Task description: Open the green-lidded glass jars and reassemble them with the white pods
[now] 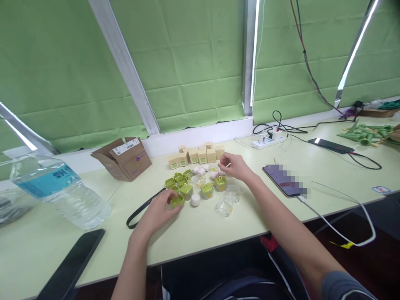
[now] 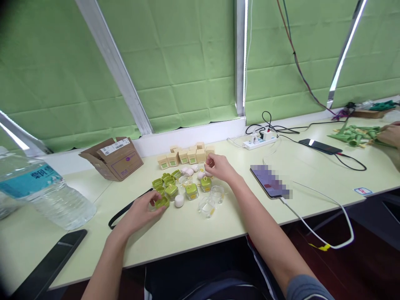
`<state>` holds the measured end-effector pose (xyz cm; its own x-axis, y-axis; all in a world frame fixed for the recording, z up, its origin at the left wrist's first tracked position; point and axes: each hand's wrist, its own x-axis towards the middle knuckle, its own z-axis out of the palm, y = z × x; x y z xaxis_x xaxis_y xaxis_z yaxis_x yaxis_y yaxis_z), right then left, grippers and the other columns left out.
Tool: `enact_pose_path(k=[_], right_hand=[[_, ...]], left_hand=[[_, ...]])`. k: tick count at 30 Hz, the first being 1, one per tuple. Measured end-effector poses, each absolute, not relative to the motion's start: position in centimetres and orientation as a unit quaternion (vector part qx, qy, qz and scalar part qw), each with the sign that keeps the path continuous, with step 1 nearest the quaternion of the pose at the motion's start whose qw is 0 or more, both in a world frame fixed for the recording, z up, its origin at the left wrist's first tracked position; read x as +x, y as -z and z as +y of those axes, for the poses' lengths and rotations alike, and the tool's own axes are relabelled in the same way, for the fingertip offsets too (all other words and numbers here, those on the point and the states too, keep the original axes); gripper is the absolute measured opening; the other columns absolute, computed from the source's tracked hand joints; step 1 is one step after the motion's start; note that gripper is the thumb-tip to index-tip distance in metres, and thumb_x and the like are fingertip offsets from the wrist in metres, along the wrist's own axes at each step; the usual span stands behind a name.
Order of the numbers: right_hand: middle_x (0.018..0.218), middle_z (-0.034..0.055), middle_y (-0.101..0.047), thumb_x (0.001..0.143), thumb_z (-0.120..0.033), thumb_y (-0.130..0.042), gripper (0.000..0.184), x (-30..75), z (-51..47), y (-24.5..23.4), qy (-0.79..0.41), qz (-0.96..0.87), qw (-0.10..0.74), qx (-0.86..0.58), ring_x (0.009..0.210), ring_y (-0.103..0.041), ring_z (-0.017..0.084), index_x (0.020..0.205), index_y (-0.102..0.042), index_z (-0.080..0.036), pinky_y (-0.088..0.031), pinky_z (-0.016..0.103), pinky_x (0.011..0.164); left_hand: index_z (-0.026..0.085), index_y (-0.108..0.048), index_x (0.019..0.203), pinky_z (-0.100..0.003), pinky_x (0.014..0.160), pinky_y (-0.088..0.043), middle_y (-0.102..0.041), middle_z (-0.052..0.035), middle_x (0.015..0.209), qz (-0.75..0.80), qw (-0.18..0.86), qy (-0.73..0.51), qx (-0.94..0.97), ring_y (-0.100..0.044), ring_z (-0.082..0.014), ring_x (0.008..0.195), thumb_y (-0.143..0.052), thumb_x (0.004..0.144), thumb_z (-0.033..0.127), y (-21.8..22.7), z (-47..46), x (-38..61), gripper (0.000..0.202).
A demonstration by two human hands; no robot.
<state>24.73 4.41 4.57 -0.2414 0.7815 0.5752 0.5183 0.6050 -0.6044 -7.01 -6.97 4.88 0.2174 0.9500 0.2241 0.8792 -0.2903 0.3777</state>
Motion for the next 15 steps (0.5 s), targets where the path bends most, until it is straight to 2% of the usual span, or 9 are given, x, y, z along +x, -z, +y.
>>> enact_pose_path(k=[3, 7, 10, 12, 15], right_hand=[[0.076, 0.001, -0.067, 0.08, -0.034, -0.065, 0.015, 23.8, 4.2, -4.3, -0.207, -0.761, 0.501, -0.357, 0.068, -0.064, 0.013, 0.082, -0.061, -0.019, -0.053, 0.025, 0.063], [0.085, 0.0037, -0.072, 0.078, -0.039, -0.071, 0.022, 22.5, 3.8, -4.1, -0.267, -0.748, 0.532, -0.295, 0.076, -0.068, 0.016, 0.088, -0.069, -0.019, -0.059, 0.028, 0.067], [0.087, 0.0041, -0.074, 0.078, -0.04, -0.072, 0.022, 22.0, 3.7, -3.9, -0.259, -0.745, 0.547, -0.281, 0.076, -0.069, 0.016, 0.089, -0.072, -0.02, -0.061, 0.03, 0.071], [0.085, 0.0033, -0.074, 0.079, -0.04, -0.072, 0.024, 22.0, 3.8, -3.8, -0.258, -0.735, 0.558, -0.286, 0.075, -0.07, 0.016, 0.093, -0.07, -0.021, -0.062, 0.03, 0.07], [0.081, 0.0029, -0.072, 0.081, -0.039, -0.069, 0.02, 22.1, 4.1, -3.7, -0.254, -0.717, 0.576, -0.3, 0.076, -0.069, 0.016, 0.088, -0.067, -0.02, -0.061, 0.029, 0.068]], left_hand=[[0.023, -0.06, 0.102, -0.033, 0.077, -0.048, -0.066, -0.0035, 0.095, 0.587, 0.114, -0.253, 0.761, -0.062, -0.021, 0.087, -0.059, 0.083, 0.047, -6.6, -7.7, -6.7, 0.03], [0.026, -0.05, 0.131, -0.034, 0.082, -0.052, -0.06, -0.0066, 0.111, 0.53, 0.216, -0.34, 0.747, -0.065, -0.0202, 0.095, -0.061, 0.085, 0.044, -8.2, -6.9, -4.6, 0.05], [0.025, -0.062, 0.12, -0.036, 0.092, -0.051, -0.058, -0.0077, 0.119, 0.475, 0.189, -0.391, 0.765, -0.06, -0.0218, 0.109, -0.066, 0.082, 0.039, -7.9, -4.1, -2.0, 0.041], [0.025, -0.062, 0.119, -0.036, 0.093, -0.051, -0.058, -0.008, 0.119, 0.458, 0.173, -0.445, 0.75, -0.062, -0.0205, 0.105, -0.068, 0.079, 0.036, -7.2, -1.9, -0.2, 0.041], [0.024, -0.06, 0.119, -0.034, 0.088, -0.053, -0.059, -0.0078, 0.121, 0.451, 0.171, -0.488, 0.727, -0.065, -0.0181, 0.095, -0.071, 0.077, 0.032, -5.8, 0.5, 2.0, 0.044]])
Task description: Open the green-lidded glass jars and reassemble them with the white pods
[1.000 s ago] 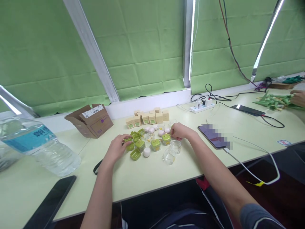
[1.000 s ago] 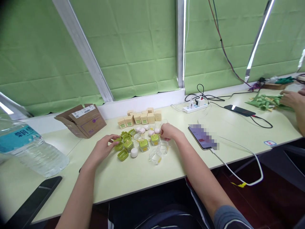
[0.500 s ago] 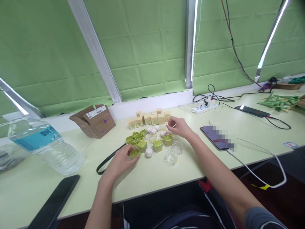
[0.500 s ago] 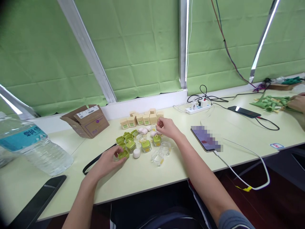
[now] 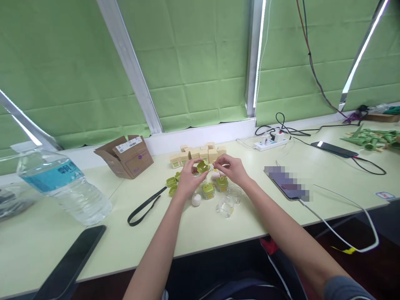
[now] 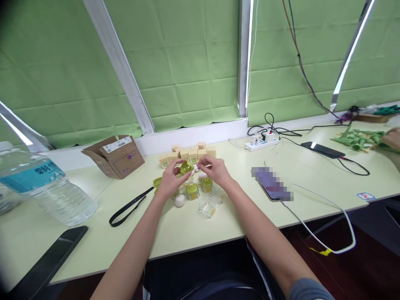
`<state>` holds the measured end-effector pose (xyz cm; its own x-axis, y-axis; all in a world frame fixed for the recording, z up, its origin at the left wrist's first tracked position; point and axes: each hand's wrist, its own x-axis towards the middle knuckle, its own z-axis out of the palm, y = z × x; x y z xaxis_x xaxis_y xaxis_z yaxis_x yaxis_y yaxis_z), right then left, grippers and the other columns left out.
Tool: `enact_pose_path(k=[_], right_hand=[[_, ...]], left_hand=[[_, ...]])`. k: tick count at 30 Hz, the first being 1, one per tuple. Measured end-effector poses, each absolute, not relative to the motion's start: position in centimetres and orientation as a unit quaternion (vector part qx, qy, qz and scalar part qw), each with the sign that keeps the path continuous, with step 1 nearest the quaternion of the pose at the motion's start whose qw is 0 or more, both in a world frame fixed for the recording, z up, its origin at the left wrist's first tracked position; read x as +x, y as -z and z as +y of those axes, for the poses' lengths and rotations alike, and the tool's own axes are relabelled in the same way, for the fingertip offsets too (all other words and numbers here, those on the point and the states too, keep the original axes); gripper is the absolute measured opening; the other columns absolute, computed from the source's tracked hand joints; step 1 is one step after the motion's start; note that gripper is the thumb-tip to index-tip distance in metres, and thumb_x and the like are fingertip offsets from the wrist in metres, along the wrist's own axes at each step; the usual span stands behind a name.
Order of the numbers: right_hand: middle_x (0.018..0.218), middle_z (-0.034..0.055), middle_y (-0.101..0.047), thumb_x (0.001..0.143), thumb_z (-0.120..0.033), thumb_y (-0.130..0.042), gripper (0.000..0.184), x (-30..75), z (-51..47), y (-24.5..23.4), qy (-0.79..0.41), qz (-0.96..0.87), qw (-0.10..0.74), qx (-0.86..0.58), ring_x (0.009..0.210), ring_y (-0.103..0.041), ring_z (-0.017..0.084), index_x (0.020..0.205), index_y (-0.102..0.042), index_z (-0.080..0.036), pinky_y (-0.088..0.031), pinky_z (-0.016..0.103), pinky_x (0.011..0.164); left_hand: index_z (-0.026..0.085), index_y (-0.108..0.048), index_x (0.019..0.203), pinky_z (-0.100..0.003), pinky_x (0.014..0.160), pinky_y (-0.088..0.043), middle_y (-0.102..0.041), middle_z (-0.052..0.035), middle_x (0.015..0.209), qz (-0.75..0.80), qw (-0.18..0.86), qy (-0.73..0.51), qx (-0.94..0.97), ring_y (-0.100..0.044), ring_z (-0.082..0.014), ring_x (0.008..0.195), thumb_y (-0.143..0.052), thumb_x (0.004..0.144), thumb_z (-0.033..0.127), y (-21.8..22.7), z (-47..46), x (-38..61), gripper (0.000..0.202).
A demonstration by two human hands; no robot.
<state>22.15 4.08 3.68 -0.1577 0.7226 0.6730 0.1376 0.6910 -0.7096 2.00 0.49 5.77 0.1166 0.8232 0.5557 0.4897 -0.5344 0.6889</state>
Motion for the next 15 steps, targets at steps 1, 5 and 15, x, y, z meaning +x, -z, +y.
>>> enact_pose_path(k=[1, 5, 15], right_hand=[[0.082, 0.0033, -0.072, 0.082, -0.038, -0.069, 0.019, 22.2, 4.1, -3.7, -0.253, -0.711, 0.582, -0.302, 0.077, -0.069, 0.016, 0.086, -0.067, -0.02, -0.061, 0.029, 0.069], [0.091, 0.0049, -0.073, 0.08, -0.034, -0.071, 0.022, 21.9, 3.9, -3.8, -0.274, -0.7, 0.594, -0.286, 0.082, -0.07, 0.016, 0.095, -0.066, -0.019, -0.063, 0.029, 0.072], [0.092, 0.0054, -0.07, 0.083, -0.024, -0.064, 0.015, 20.7, 3.0, -3.7, -0.196, -0.777, 0.552, -0.23, 0.075, -0.068, 0.013, 0.091, -0.076, -0.02, -0.064, 0.026, 0.067]], left_hand=[[0.024, -0.058, 0.12, -0.034, 0.084, -0.054, -0.061, -0.0077, 0.12, 0.457, 0.177, -0.492, 0.719, -0.066, -0.0172, 0.089, -0.071, 0.078, 0.032, -5.3, 0.9, 2.5, 0.044], [0.024, -0.056, 0.121, -0.031, 0.076, -0.054, -0.065, -0.0064, 0.113, 0.465, 0.156, -0.502, 0.712, -0.066, -0.0165, 0.083, -0.068, 0.08, 0.03, -4.1, 0.6, 2.9, 0.043], [0.025, -0.06, 0.12, -0.033, 0.08, -0.054, -0.066, -0.005, 0.116, 0.481, 0.093, -0.478, 0.729, -0.065, -0.018, 0.086, -0.066, 0.079, 0.025, -3.9, -0.4, 2.1, 0.041]])
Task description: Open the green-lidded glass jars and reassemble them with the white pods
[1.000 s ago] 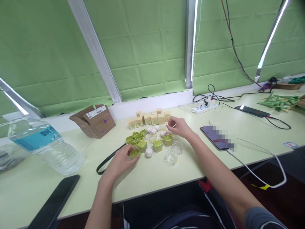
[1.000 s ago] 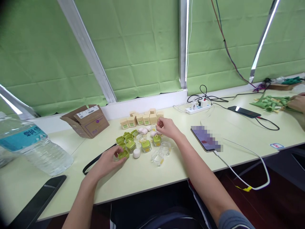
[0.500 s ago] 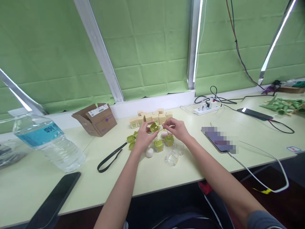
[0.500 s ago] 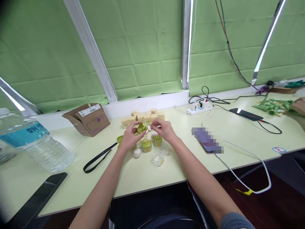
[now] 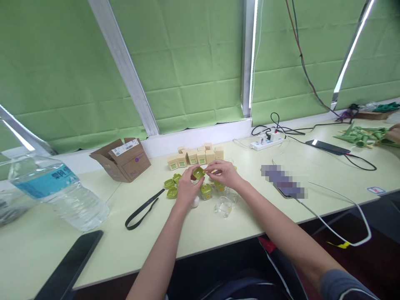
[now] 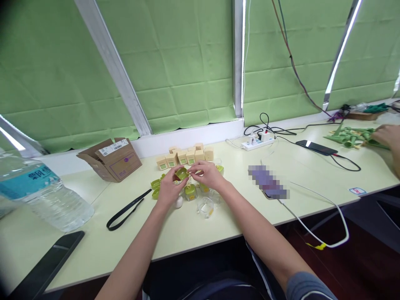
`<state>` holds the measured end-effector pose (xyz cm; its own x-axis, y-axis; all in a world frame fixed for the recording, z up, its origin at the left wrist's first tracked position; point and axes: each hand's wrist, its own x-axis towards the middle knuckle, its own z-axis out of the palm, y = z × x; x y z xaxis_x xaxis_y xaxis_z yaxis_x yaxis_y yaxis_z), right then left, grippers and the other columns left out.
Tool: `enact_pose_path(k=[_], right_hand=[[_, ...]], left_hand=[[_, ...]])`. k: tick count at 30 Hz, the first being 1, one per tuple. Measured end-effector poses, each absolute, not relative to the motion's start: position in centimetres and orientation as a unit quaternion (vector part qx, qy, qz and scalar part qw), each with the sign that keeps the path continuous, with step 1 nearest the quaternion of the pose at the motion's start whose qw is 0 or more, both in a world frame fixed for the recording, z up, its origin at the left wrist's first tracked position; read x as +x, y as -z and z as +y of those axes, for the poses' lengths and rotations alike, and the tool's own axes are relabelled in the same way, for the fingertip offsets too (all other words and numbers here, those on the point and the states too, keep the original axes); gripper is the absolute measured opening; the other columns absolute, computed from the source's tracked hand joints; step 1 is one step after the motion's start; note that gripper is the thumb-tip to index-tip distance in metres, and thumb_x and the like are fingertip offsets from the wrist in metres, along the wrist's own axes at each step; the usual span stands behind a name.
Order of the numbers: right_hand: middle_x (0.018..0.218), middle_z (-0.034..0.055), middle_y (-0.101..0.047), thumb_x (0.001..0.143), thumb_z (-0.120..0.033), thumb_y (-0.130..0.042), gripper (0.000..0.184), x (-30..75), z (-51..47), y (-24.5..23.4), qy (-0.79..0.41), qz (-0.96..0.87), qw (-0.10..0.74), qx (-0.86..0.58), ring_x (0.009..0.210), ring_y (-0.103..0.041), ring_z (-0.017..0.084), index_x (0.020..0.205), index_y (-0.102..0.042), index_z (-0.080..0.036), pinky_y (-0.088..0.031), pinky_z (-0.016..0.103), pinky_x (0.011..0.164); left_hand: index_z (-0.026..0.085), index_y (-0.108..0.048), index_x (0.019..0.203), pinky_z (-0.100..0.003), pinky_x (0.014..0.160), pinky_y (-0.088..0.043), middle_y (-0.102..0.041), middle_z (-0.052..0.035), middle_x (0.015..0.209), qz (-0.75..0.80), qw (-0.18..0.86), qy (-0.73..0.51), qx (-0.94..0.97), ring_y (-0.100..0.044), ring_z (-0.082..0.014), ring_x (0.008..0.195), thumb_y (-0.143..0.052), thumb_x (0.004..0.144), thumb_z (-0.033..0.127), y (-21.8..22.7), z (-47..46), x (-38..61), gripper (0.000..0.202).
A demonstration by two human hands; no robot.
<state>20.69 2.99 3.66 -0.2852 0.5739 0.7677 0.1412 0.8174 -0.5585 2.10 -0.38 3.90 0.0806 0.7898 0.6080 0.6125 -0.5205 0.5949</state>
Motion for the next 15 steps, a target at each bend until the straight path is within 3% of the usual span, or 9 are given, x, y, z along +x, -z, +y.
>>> enact_pose_path(k=[2, 9, 15], right_hand=[[0.093, 0.0053, -0.07, 0.084, -0.024, -0.063, 0.017, 20.68, 3.07, -3.62, -0.169, -0.783, 0.556, -0.224, 0.076, -0.068, 0.013, 0.094, -0.077, -0.022, -0.064, 0.025, 0.067], [0.088, 0.0041, -0.073, 0.087, -0.019, -0.06, 0.02, 20.74, 3.42, -3.75, -0.094, -0.795, 0.556, -0.221, 0.075, -0.068, 0.013, 0.098, -0.076, -0.022, -0.063, 0.024, 0.069], [0.093, 0.0055, -0.071, 0.084, -0.02, -0.063, 0.016, 20.66, 3.69, -3.4, -0.149, -0.785, 0.562, -0.212, 0.081, -0.069, 0.014, 0.092, -0.076, -0.02, -0.064, 0.025, 0.069]], left_hand=[[0.026, -0.059, 0.121, -0.034, 0.081, -0.055, -0.067, -0.0039, 0.115, 0.485, 0.131, -0.481, 0.718, -0.067, -0.0175, 0.082, -0.068, 0.079, 0.027, -3.98, -0.53, 2.14, 0.043], [0.023, -0.054, 0.119, -0.037, 0.087, -0.057, -0.068, -0.0079, 0.115, 0.415, 0.356, -0.499, 0.673, -0.07, -0.021, 0.097, -0.074, 0.073, 0.028, -4.27, -0.59, 1.78, 0.05], [0.022, -0.049, 0.107, -0.037, 0.085, -0.058, -0.067, -0.0082, 0.117, 0.434, 0.356, -0.51, 0.651, -0.071, -0.0202, 0.095, -0.074, 0.07, 0.023, -4.12, -0.53, 1.99, 0.045]])
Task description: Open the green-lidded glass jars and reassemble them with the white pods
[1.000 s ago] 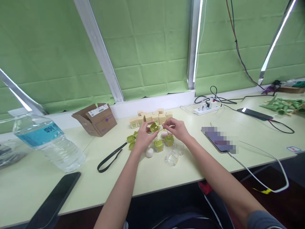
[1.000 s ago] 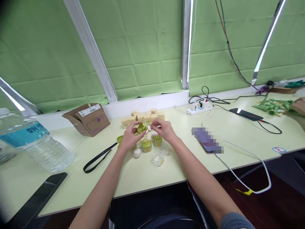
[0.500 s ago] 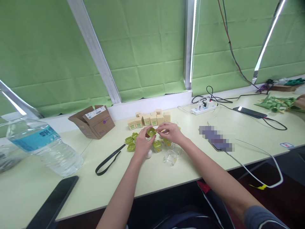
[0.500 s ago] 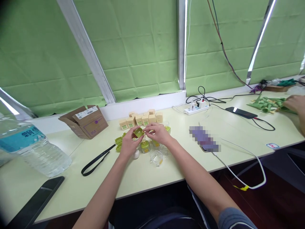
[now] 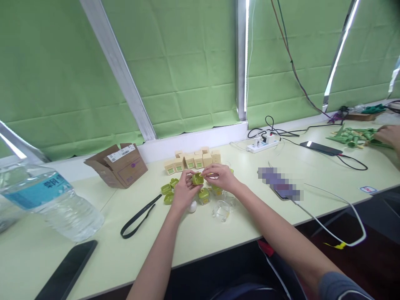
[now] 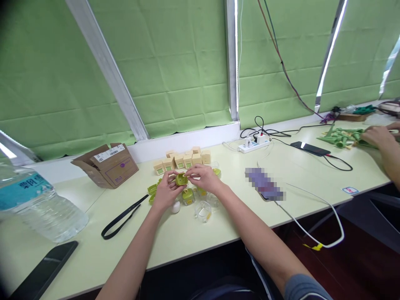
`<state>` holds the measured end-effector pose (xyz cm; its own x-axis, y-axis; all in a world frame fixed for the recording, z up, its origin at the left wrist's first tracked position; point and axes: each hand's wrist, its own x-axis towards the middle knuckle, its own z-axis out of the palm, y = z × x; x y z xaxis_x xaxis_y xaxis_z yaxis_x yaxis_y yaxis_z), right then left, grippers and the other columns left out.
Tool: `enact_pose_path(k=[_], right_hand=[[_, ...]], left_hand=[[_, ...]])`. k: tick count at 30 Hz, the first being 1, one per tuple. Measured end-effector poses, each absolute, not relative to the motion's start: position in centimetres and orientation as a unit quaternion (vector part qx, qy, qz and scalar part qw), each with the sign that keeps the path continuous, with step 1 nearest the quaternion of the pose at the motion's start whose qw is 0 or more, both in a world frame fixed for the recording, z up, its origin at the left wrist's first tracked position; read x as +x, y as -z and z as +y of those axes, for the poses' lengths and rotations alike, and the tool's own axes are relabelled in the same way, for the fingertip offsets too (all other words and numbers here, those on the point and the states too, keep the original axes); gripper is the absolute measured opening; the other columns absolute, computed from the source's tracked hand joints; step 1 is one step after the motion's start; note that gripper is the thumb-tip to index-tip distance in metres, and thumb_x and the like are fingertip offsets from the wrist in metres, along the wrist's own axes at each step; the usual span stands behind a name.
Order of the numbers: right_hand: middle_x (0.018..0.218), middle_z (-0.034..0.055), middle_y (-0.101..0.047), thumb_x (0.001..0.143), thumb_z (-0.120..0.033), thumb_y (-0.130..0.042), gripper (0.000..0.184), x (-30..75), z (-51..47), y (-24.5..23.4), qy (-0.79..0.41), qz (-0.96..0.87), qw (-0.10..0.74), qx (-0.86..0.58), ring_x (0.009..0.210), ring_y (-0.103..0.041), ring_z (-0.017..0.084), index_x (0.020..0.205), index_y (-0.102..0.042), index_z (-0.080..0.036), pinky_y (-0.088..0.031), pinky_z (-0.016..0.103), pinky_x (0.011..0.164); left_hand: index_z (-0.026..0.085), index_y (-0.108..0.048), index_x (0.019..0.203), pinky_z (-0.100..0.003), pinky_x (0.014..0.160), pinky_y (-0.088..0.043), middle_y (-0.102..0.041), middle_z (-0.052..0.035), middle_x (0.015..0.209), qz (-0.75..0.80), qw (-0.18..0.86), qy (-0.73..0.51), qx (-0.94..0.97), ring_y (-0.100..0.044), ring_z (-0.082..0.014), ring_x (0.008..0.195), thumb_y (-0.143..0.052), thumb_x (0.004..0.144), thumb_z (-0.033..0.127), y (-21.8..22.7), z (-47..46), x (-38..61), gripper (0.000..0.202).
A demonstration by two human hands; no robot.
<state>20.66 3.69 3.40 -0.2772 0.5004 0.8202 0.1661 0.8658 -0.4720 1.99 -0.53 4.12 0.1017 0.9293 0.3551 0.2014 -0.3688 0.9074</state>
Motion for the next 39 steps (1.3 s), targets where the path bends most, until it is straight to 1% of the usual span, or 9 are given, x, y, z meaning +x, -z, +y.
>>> enact_pose_path(k=[4, 7, 10, 15, 18, 25, 33, 37, 39], right_hand=[[0.086, 0.0046, -0.073, 0.083, -0.021, -0.064, 0.013, 20.7, 3.4, -3.5, -0.17, -0.806, 0.525, -0.216, 0.075, -0.07, 0.014, 0.091, -0.075, -0.019, -0.063, 0.025, 0.068], [0.083, 0.0034, -0.074, 0.083, -0.022, -0.065, 0.015, 20.7, 3.3, -3.5, -0.164, -0.815, 0.504, -0.232, 0.069, -0.069, 0.013, 0.094, -0.075, -0.02, -0.061, 0.025, 0.066], [0.082, 0.0027, -0.075, 0.084, -0.024, -0.064, 0.017, 20.7, 3.3, -3.3, -0.147, -0.824, 0.493, -0.238, 0.065, -0.067, 0.013, 0.096, -0.075, -0.02, -0.059, 0.024, 0.064], [0.072, 0.0015, -0.074, 0.085, -0.026, -0.063, 0.014, 20.5, 3.6, -3.2, -0.065, -0.842, 0.477, -0.244, 0.058, -0.063, 0.013, 0.086, -0.076, -0.022, -0.051, 0.023, 0.057], [0.066, 0.0016, -0.071, 0.088, -0.027, -0.059, 0.019, 20.6, 3.6, -3.4, -0.009, -0.852, 0.464, -0.24, 0.057, -0.06, 0.013, 0.079, -0.075, -0.022, -0.045, 0.023, 0.056], [0.058, 0.0004, -0.065, 0.085, -0.02, -0.058, 0.022, 20.6, 3.5, -3.6, 0.021, -0.847, 0.471, -0.246, 0.052, -0.053, 0.011, 0.07, -0.073, -0.021, -0.04, 0.022, 0.054], [0.06, -0.0009, -0.068, 0.085, -0.023, -0.059, 0.021, 20.2, 3.4, -3.5, -0.036, -0.836, 0.479, -0.264, 0.053, -0.054, 0.01, 0.07, -0.073, -0.021, -0.04, 0.022, 0.054], [0.054, -0.0033, -0.062, 0.082, -0.019, -0.059, 0.023, 20.0, 3.1, -3.6, -0.102, -0.837, 0.458, -0.28, 0.05, -0.048, 0.008, 0.062, -0.07, -0.018, -0.037, 0.02, 0.051], [0.054, -0.0033, -0.062, 0.082, -0.021, -0.061, 0.022, 19.9, 3.1, -3.5, -0.15, -0.825, 0.46, -0.293, 0.05, -0.049, 0.008, 0.063, -0.072, -0.017, -0.036, 0.019, 0.05]], left_hand=[[0.023, -0.05, 0.111, -0.037, 0.084, -0.058, -0.064, -0.008, 0.123, 0.438, 0.309, -0.503, 0.678, -0.071, -0.0206, 0.094, -0.072, 0.072, 0.022, -4.1, -0.7, 2.0, 0.045], [0.024, -0.054, 0.118, -0.039, 0.091, -0.056, -0.063, -0.0075, 0.125, 0.43, 0.281, -0.489, 0.705, -0.07, -0.021, 0.099, -0.069, 0.074, 0.02, -4.0, -0.7, 2.1, 0.047], [0.023, -0.057, 0.118, -0.04, 0.094, -0.056, -0.064, -0.007, 0.121, 0.425, 0.263, -0.483, 0.72, -0.07, -0.0202, 0.098, -0.067, 0.074, 0.016, -3.8, -0.6, 2.1, 0.045], [0.021, -0.058, 0.116, -0.039, 0.092, -0.057, -0.065, -0.0079, 0.121, 0.406, 0.263, -0.492, 0.724, -0.07, -0.0202, 0.097, -0.066, 0.073, 0.013, -3.7, -0.6, 2.3, 0.045], [0.022, -0.058, 0.117, -0.038, 0.093, -0.057, -0.065, -0.0073, 0.123, 0.399, 0.261, -0.49, 0.729, -0.07, -0.0201, 0.1, -0.066, 0.074, 0.014, -3.7, -0.7, 2.3, 0.045], [0.022, -0.058, 0.117, -0.037, 0.094, -0.056, -0.066, -0.0059, 0.12, 0.388, 0.253, -0.491, 0.738, -0.07, -0.0198, 0.1, -0.066, 0.075, 0.015, -3.3, -0.7, 2.3, 0.043], [0.021, -0.057, 0.119, -0.038, 0.093, -0.056, -0.065, -0.0078, 0.121, 0.382, 0.253, -0.488, 0.743, -0.07, -0.0206, 0.099, -0.066, 0.076, 0.018, -3.1, -0.5, 2.2, 0.044], [0.021, -0.059, 0.118, -0.04, 0.095, -0.056, -0.066, -0.0081, 0.121, 0.393, 0.226, -0.482, 0.75, -0.07, -0.021, 0.098, -0.066, 0.075, 0.018, -2.9, -0.4, 2.2, 0.043], [0.021, -0.06, 0.119, -0.041, 0.096, -0.055, -0.066, -0.0083, 0.122, 0.395, 0.223, -0.484, 0.749, -0.069, -0.0215, 0.1, -0.067, 0.076, 0.02, -2.9, -0.5, 2.3, 0.044]])
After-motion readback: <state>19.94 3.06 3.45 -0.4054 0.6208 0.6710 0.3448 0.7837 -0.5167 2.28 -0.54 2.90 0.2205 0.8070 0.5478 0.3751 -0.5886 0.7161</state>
